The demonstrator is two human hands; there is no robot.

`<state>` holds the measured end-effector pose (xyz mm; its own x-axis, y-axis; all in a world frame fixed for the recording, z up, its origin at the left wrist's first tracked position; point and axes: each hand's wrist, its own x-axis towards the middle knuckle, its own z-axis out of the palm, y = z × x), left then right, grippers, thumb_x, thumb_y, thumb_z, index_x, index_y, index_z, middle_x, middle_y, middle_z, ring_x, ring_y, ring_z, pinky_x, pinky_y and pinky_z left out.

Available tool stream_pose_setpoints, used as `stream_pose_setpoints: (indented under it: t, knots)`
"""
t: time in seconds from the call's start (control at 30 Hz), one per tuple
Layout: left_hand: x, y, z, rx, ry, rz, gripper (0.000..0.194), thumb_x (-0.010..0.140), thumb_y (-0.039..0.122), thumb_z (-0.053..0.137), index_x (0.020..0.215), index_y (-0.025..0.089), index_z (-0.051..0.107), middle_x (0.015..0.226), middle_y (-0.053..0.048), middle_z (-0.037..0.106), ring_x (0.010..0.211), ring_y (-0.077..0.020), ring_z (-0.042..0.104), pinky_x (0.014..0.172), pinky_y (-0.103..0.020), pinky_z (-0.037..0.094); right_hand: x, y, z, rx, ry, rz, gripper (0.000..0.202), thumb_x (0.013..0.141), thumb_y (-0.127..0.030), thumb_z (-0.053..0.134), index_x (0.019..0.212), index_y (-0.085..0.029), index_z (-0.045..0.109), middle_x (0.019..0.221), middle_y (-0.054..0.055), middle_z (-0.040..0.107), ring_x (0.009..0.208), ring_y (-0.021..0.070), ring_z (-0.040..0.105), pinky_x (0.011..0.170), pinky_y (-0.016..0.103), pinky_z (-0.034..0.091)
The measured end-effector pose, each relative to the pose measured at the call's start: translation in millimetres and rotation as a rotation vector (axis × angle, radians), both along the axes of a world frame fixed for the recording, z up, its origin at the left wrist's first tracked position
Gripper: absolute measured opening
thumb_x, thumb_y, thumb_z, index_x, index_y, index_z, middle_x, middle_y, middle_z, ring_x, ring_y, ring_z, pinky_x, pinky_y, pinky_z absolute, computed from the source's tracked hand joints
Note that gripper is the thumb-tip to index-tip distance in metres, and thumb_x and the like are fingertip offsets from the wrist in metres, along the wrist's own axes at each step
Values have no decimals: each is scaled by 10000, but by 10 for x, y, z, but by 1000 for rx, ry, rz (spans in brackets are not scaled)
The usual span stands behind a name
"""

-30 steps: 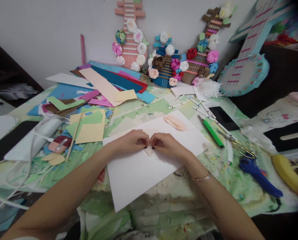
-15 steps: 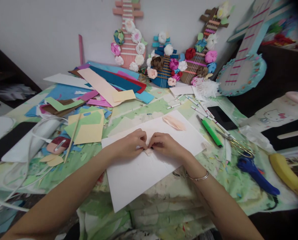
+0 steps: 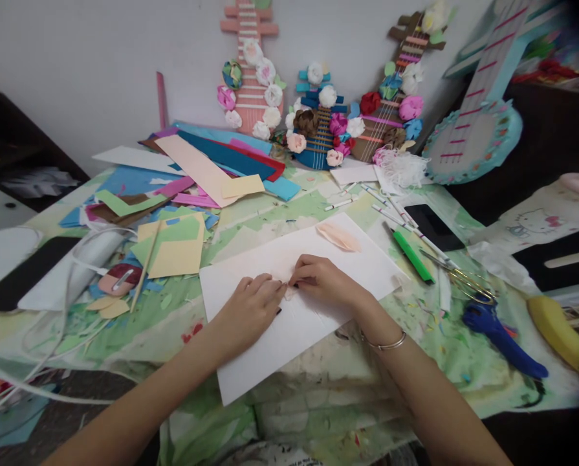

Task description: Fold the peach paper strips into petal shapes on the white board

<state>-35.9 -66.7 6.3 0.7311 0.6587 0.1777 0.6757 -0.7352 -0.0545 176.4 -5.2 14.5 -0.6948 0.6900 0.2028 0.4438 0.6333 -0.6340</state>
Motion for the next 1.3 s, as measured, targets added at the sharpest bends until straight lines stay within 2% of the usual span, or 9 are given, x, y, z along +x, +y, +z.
stream_pose_setpoints:
  t: [0.13, 0.33, 0.6, 0.9, 1.17, 1.3]
  knots:
    - [6, -110, -87, 37, -3, 13, 398, 968, 149, 285, 1337, 115, 430, 1298, -171, 524, 1269, -293, 397, 908, -433, 352, -9, 1, -13, -28, 10, -3, 233, 770, -12, 539, 815, -177, 698, 837, 35, 597, 756, 121, 568, 702, 238, 423]
    - [17, -162, -123, 36, -76, 73, 358, 974, 173, 309, 1291, 103, 459, 1299, -164, 535, 1247, -281, 436, 920, -416, 348, -16, 12, -79, -96, 74, -96, 135, 745, -59, 587, 829, -159, 618, 757, 5, 603, 672, 108, 539, 629, 218, 408]
    - [20, -167, -137, 17, -86, 70, 371, 968, 152, 319, 1319, 97, 424, 1351, -165, 490, 1302, -273, 382, 955, -439, 323, -7, -2, -61, -22, 56, 6, 268, 794, -32, 528, 914, -190, 708, 832, 27, 612, 709, 103, 561, 672, 227, 416]
    - [24, -188, -130, 41, -32, 74, 382, 962, 132, 329, 1329, 75, 421, 1339, -164, 504, 1280, -284, 405, 946, -447, 343, -6, -37, -32, 51, -20, 15, 260, 799, -32, 519, 897, -177, 711, 841, 37, 601, 753, 119, 566, 742, 256, 418]
    - [28, -191, -161, 63, -68, 92, 364, 952, 138, 369, 1301, 92, 463, 1320, -159, 522, 1259, -285, 436, 943, -436, 355, 0, -15, -55, 53, -12, -2, 295, 804, -37, 529, 997, -187, 695, 811, 28, 619, 703, 111, 553, 688, 242, 408]
    - [24, -192, -180, 68, -86, 102, 354, 956, 151, 369, 1286, 88, 481, 1307, -154, 536, 1270, -297, 422, 953, -443, 349, 0, -19, -48, 47, 1, 23, 301, 807, -28, 522, 973, -194, 710, 819, 29, 628, 749, 113, 573, 721, 243, 411]
